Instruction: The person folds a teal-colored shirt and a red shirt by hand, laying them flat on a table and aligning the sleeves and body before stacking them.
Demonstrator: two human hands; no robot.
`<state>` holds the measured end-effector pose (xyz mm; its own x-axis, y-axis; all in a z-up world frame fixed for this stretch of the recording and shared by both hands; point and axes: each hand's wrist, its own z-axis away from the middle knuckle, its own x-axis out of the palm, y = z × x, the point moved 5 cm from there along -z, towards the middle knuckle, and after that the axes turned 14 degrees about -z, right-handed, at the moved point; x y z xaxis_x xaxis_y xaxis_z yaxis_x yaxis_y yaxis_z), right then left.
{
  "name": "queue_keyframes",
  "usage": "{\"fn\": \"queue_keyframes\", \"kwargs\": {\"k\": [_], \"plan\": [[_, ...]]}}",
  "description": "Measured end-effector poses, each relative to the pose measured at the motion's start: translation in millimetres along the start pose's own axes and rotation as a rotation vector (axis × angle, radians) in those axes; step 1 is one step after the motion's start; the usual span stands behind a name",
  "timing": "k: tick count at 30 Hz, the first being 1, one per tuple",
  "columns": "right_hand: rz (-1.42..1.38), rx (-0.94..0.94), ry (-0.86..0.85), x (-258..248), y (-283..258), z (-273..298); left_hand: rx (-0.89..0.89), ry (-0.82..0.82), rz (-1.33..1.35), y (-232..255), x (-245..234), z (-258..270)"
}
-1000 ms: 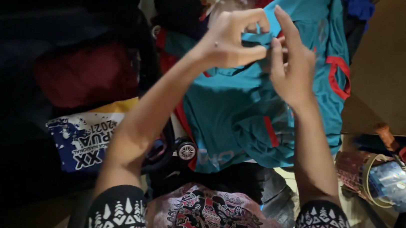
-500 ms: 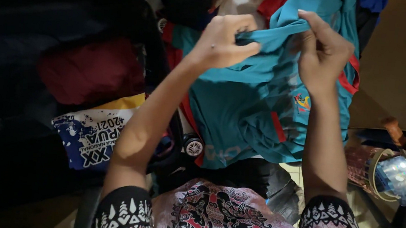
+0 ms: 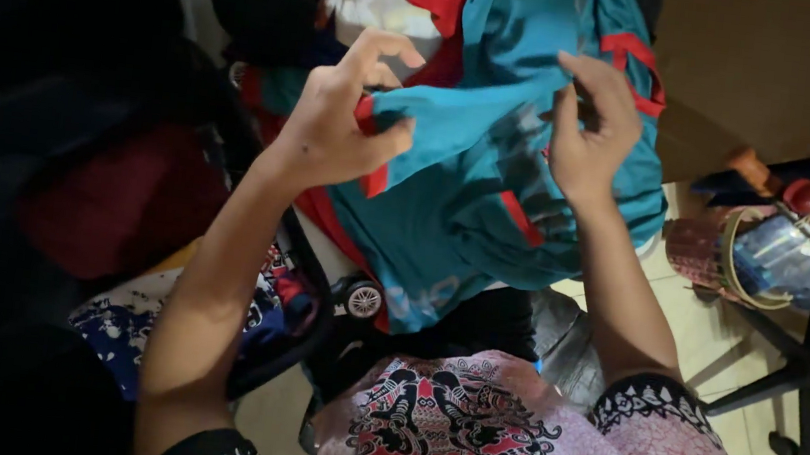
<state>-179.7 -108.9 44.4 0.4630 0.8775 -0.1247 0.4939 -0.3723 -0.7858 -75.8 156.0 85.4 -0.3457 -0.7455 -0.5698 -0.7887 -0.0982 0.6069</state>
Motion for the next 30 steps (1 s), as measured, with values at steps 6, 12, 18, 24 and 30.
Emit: {"fn": "queue_keyframes", "kwargs": {"k": [6,12,18,24,30], "plan": [[0.134,0.165,0.094,-38,-4,85,0.066,0.152,-0.098,15,11,-11],[0.317,0.434,0.044,-54,28,171,-0.082,0.059,0.157,19,66,-16],[0.668,0.259,-0.048,-30,22,185,-0.013,0.064,0.153,2,126,-15],[0.625,0.331,-0.041,-26,28,170,-0.148,0.066,0.083,-12,140,11],[0.391,0.108,0.134,-68,-8,153,-0.312,0.039,0.068,-34,149,24]]}}
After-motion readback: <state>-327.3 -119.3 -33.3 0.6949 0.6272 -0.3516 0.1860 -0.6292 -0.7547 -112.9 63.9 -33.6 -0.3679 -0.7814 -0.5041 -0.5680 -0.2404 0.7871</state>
